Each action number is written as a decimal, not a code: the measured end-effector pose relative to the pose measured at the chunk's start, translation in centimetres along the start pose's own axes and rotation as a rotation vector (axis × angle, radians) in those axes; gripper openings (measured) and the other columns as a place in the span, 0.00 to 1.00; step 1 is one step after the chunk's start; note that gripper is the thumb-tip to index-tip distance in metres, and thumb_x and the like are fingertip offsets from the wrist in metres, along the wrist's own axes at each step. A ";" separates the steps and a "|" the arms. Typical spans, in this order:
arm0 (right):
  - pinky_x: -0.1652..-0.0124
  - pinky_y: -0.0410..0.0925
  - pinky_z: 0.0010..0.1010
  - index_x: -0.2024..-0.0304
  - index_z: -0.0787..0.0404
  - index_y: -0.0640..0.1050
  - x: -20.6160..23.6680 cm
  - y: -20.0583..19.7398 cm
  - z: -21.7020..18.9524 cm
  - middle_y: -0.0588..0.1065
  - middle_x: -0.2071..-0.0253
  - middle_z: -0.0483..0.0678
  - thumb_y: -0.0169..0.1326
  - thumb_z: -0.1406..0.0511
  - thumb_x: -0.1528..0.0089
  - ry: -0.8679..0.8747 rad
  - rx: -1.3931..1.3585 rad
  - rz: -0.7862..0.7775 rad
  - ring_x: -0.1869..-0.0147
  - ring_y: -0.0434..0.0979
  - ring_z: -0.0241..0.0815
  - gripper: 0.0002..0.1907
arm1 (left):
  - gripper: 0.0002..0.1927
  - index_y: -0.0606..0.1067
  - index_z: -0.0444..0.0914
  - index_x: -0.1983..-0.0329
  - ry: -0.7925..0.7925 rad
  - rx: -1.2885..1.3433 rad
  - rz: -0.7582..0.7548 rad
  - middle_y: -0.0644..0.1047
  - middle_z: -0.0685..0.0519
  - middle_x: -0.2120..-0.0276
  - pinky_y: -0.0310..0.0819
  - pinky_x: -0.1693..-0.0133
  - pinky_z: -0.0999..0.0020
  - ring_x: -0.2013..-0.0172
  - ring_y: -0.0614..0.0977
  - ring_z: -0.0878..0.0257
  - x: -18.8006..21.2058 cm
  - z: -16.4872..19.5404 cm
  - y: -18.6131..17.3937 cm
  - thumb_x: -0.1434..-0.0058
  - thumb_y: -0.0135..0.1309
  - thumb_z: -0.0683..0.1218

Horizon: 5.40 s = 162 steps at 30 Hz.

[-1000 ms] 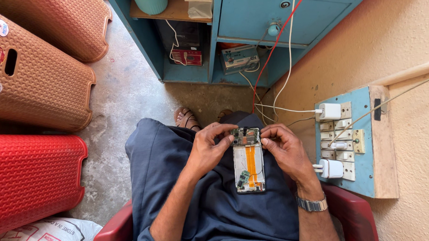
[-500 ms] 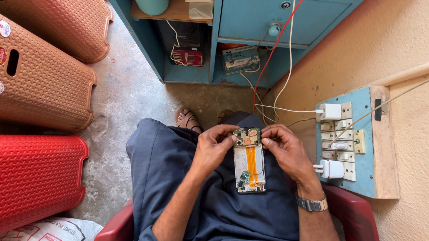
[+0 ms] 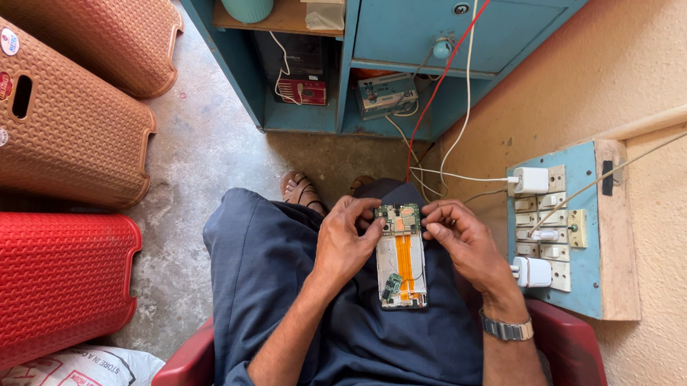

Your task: The person disassembles a mobile phone by prying off the back cover and removing internal components by hand while seated at a desk.

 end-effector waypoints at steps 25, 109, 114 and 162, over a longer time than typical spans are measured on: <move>0.50 0.72 0.24 0.41 0.64 0.73 0.1 2.6 -1.6 0.78 0.55 0.47 0.59 0.68 0.40 0.211 -0.199 0.150 0.52 0.78 0.33 0.24 | 0.26 0.72 0.33 0.39 -0.283 0.711 -0.191 0.77 0.57 0.62 0.78 0.58 0.76 0.62 0.79 0.72 1.1 -1.5 1.4 0.42 0.62 0.37; 0.57 0.73 0.25 0.56 0.65 0.78 3.4 4.0 -1.4 0.79 0.63 0.46 0.59 0.68 0.36 0.036 -0.320 0.130 0.60 0.78 0.33 0.07 | 0.08 0.78 0.32 0.62 -0.116 0.597 -0.266 0.78 0.61 0.74 0.65 0.73 0.81 0.73 0.73 0.78 3.5 1.1 2.0 0.36 0.61 0.43; 0.55 0.73 0.26 0.56 0.66 0.78 3.5 4.0 -1.3 0.79 0.62 0.46 0.58 0.68 0.36 0.056 -0.338 0.107 0.59 0.79 0.33 0.08 | 0.07 0.79 0.31 0.62 -0.117 0.588 -0.246 0.79 0.60 0.73 0.67 0.72 0.81 0.72 0.74 0.78 3.7 0.8 2.0 0.36 0.61 0.42; 0.33 0.71 0.47 0.56 0.63 0.78 5.4 4.4 -9.8 0.79 0.52 0.49 0.61 0.72 0.39 -0.750 0.175 0.135 0.40 0.78 0.47 0.09 | 0.10 0.79 0.37 0.58 0.848 -0.154 0.253 0.82 0.52 0.58 0.82 0.49 0.60 0.54 0.85 0.57 4.4 10.2 -4.5 0.43 0.63 0.37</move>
Point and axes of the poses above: each hand's wrist, its own x-axis away from the middle knuckle, its own y-axis out of the palm, z = x × y, the point moved 3 cm from there along -x, towards the middle knuckle
